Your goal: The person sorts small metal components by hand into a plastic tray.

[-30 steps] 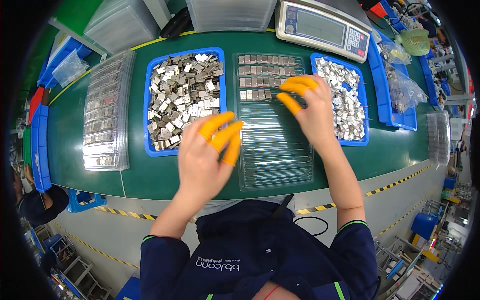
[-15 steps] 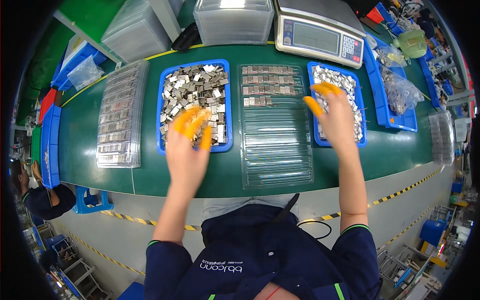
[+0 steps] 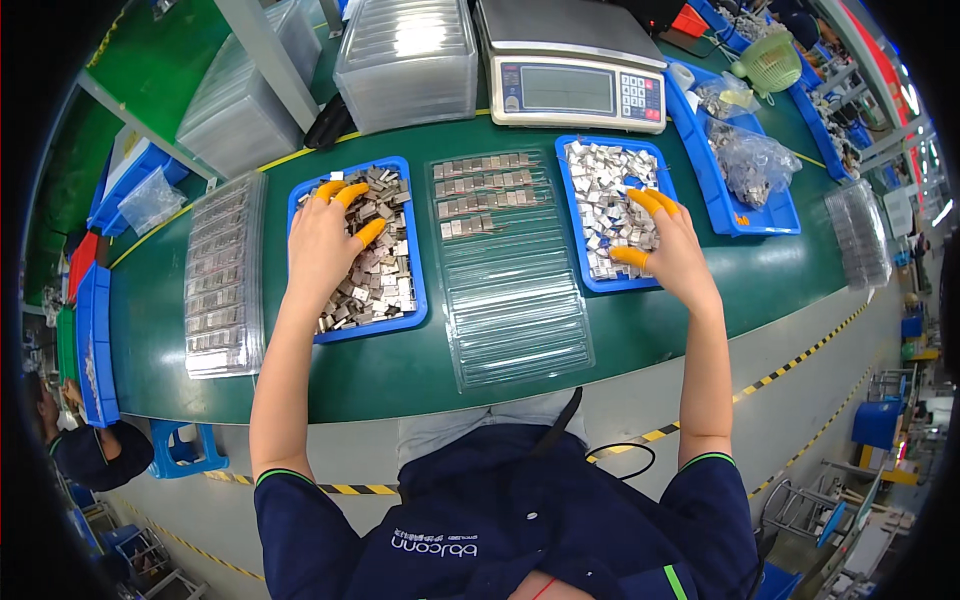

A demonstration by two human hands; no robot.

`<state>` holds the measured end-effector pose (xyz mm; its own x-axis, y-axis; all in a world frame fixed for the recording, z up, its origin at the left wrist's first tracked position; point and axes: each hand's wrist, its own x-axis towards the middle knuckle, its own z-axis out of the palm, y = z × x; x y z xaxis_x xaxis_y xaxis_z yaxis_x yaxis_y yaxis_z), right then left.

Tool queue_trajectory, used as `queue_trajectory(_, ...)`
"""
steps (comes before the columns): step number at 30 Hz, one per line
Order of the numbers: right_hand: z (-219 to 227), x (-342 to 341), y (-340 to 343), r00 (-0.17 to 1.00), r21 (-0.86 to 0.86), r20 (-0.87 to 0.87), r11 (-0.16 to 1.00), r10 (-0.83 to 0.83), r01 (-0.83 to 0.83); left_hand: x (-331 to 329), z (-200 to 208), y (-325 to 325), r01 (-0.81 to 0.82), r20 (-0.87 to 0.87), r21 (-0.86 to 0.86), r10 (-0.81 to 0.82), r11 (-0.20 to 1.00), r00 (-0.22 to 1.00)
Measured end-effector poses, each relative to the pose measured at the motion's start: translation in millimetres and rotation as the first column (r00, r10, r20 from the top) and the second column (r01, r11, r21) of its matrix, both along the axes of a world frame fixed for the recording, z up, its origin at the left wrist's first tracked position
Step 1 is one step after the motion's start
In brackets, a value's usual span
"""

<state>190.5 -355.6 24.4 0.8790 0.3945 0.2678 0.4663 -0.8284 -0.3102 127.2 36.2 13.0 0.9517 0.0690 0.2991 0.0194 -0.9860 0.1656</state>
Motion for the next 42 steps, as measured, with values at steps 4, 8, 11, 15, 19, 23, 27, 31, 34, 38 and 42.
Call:
queue_trajectory(4, 0.8, -2.8, 7.6, 0.988, 0.010, -0.136, 0.997, -0.079, 0.081, -5.5, -1.1, 0.4, -0.003, 0.035, -0.061, 0.005, 0.998, 0.999)
queue_trajectory(8, -20.2, 29.9, 1.7, 0.987, 0.151, -0.126, 0.981, -0.102, 0.121, -15.0, 10.7, 0.7, -0.060, -0.004, -0.144, 0.060, 0.988, 0.998)
queue_trajectory(11, -13.5, 37.1, 1.6, 0.976, 0.189, -0.155, 0.965, -0.154, 0.182, -28.7, 14.9, 10.2, 0.085, 0.181, -0.060, -0.073, 0.995, 0.981)
queue_trajectory(15, 9.0, 6.3, 0.3, 0.961, -0.149, -0.023, 0.951, -0.276, 0.269, -63.3, 37.5, 19.6, -0.022, -0.006, -0.165, 0.021, 0.986, 1.000)
queue_trajectory(19, 3.1, 6.8, 1.7, 0.954, -0.221, -0.198, 0.958, -0.227, 0.183, -92.1, 59.1, 17.7, -0.079, -0.329, -0.347, -0.043, 0.935, 0.943)
queue_trajectory(23, -5.5, 32.3, 3.1, 0.959, 0.138, -0.226, 0.969, -0.173, 0.207, -101.2, 42.7, 15.3, 0.000, -0.310, -0.376, -0.126, 0.927, 0.942)
queue_trajectory(27, 3.5, 35.2, 15.1, 0.931, -0.001, 0.027, 0.932, -0.363, 0.363, -99.9, 39.1, 17.9, -0.080, -0.369, -0.387, -0.074, 0.918, 0.927)
queue_trajectory(31, 3.7, 33.3, 21.4, 0.997, 0.138, 0.002, 0.988, -0.077, 0.076, -95.3, 36.0, 23.1, -0.039, -0.321, -0.540, -0.163, 0.841, 0.933)
queue_trajectory(34, 2.7, 27.1, 32.4, 0.969, 0.072, -0.011, 0.967, 0.245, -0.244, -94.0, 36.4, 25.2, -0.112, -0.317, -0.601, -0.106, 0.792, 0.943)
queue_trajectory(38, -13.3, 36.3, 25.6, 0.996, 0.058, -0.037, 0.995, 0.081, -0.079, -85.7, 28.0, 14.1, 0.021, -0.242, -0.457, -0.147, 0.889, 0.959)
queue_trajectory(42, -14.1, 43.7, 27.6, 1.000, 0.157, 0.021, 0.987, 0.016, -0.019, -72.5, 12.3, 22.0, -0.005, -0.220, -0.307, -0.065, 0.952, 0.973)
